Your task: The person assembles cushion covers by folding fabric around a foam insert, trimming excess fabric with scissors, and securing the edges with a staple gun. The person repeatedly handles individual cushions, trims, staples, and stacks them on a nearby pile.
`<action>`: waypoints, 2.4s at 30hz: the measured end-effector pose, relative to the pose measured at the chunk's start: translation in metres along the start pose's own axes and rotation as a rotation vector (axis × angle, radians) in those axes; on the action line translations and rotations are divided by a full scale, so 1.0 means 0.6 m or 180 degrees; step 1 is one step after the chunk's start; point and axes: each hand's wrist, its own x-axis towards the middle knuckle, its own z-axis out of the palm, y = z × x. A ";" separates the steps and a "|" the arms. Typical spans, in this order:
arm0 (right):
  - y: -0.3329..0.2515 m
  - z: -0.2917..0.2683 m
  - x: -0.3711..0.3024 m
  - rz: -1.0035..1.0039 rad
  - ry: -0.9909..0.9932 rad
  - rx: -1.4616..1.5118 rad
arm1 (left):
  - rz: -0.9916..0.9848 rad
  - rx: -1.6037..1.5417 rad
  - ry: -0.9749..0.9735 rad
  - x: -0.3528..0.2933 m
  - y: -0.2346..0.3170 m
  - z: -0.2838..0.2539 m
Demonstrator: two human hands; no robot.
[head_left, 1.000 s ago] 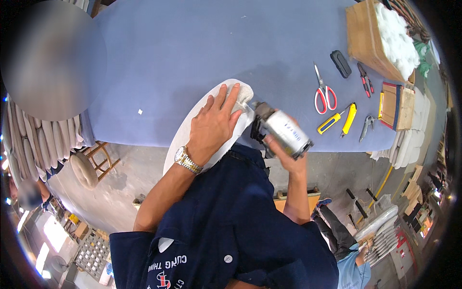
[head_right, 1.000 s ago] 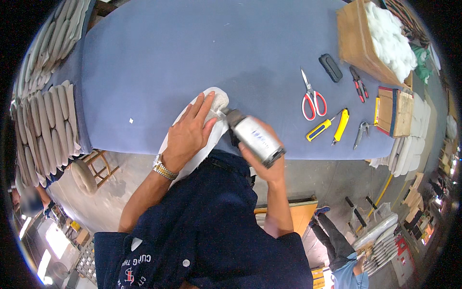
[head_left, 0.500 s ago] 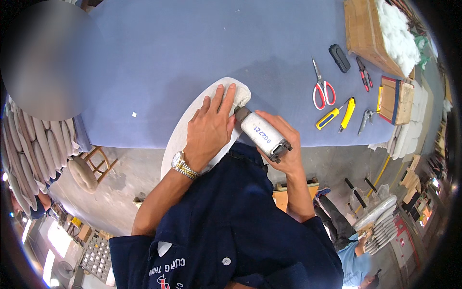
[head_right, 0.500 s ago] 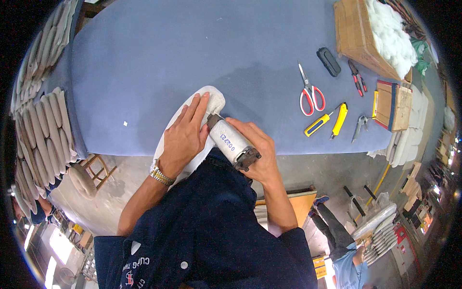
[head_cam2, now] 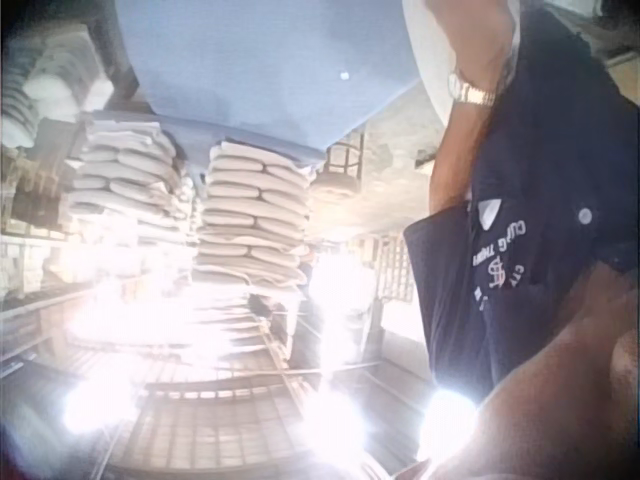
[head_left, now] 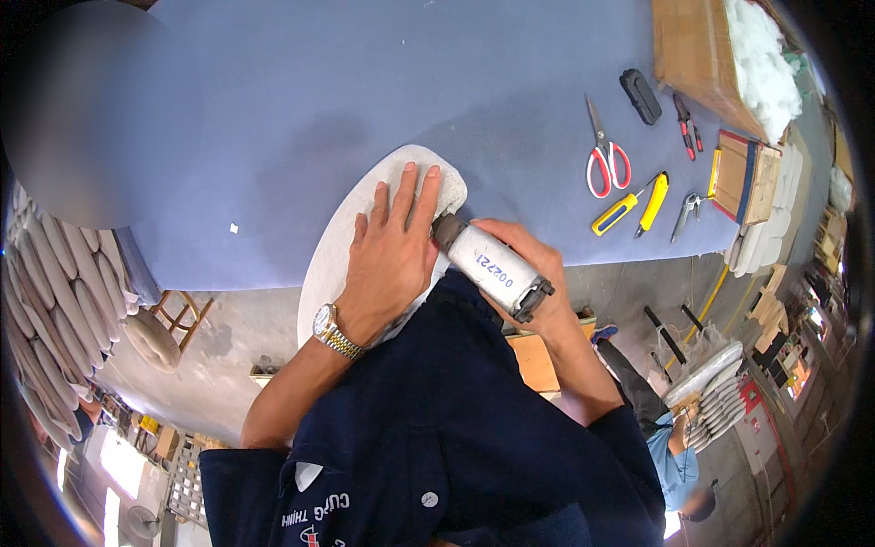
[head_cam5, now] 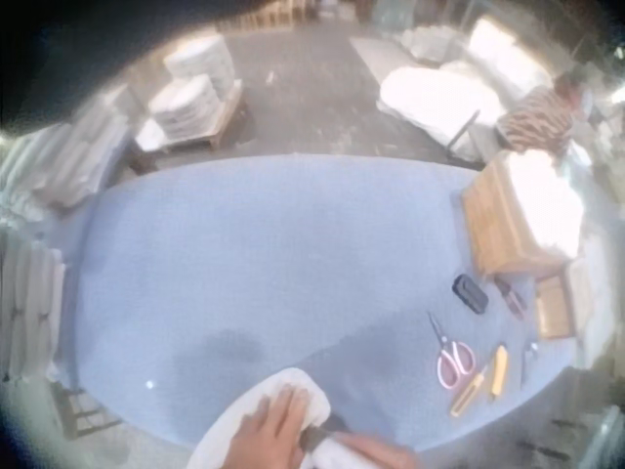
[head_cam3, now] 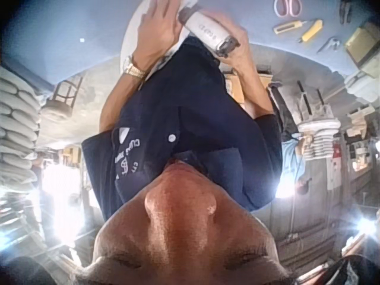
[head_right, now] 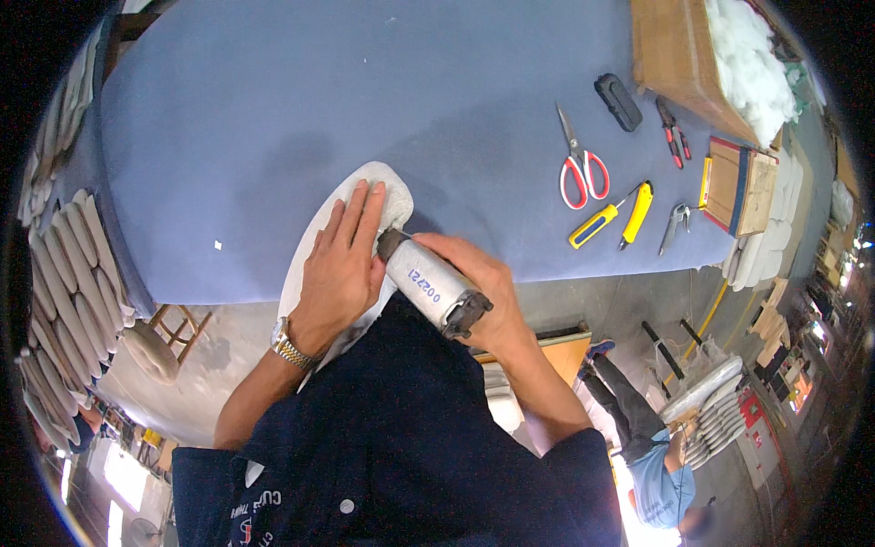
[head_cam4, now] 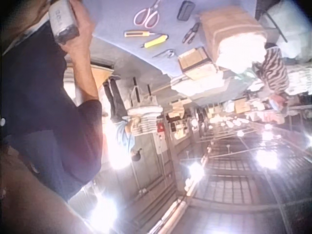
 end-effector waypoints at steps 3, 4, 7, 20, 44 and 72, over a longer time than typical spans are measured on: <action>0.005 0.011 -0.007 0.0028 0.0074 -0.0092 | 0.0036 -0.0097 0.0011 0.001 -0.001 -0.007; 0.004 0.016 -0.011 0.0086 0.0098 -0.0103 | 0.0049 -0.0140 0.0033 0.002 -0.001 -0.005; 0.004 0.029 -0.017 0.0222 0.0193 -0.0101 | 0.0053 -0.0181 0.0094 0.000 0.000 -0.001; 0.034 0.058 -0.031 -0.0479 0.0675 0.0121 | 0.0574 -0.1296 0.0083 -0.009 -0.083 0.018; 0.004 0.058 -0.033 0.0076 0.0481 0.0346 | -0.0009 -0.0142 0.0455 -0.029 -0.015 0.020; 0.047 0.078 -0.052 -0.0526 0.1227 0.0515 | 0.0948 0.0166 0.0946 -0.021 -0.020 0.022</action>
